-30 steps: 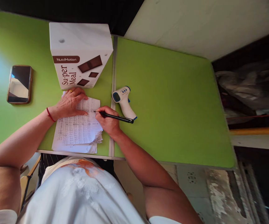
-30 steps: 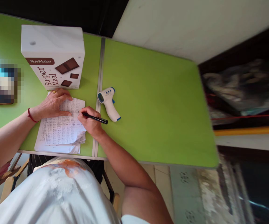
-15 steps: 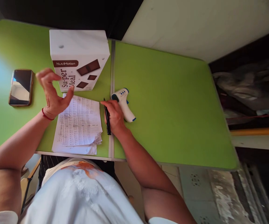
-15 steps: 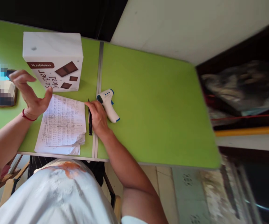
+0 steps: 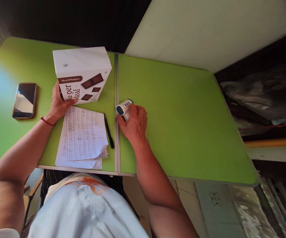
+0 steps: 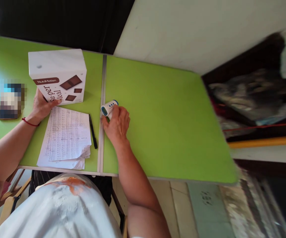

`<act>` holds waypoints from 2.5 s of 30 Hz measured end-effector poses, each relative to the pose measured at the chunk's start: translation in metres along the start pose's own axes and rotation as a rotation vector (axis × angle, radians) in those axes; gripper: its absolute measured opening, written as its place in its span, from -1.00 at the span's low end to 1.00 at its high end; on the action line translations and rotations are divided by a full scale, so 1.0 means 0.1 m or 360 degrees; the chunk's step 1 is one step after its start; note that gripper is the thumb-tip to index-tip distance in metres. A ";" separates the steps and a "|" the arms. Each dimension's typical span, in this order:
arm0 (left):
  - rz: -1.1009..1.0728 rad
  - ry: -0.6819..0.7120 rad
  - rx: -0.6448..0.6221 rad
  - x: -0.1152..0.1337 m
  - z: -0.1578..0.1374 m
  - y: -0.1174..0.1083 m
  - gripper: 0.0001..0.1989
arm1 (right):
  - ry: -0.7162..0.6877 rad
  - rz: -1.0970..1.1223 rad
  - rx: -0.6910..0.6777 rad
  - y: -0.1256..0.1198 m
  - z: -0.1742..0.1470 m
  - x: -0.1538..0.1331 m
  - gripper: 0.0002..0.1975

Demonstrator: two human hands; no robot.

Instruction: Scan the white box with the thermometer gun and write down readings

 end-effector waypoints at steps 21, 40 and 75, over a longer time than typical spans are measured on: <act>-0.0654 -0.0387 -0.0052 0.35 -0.27 0.30 -0.17 | 0.0463 0.1645 0.0022 -0.21 -0.06 -0.17 -0.59; -0.0567 -0.0350 -0.0182 0.41 -0.28 0.37 -0.28 | 0.0858 0.2408 -0.0949 0.39 -0.58 -1.09 -0.55; -0.0618 -0.0379 -0.0241 0.43 -0.23 0.36 -0.25 | 0.0781 0.2444 -0.1046 0.38 -0.58 -1.15 -0.63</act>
Point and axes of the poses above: each hand's wrist, its own z-axis towards the middle knuckle, its own y-axis out of the palm, x = y × z, the point moved 10 cm from there along z, towards the middle knuckle
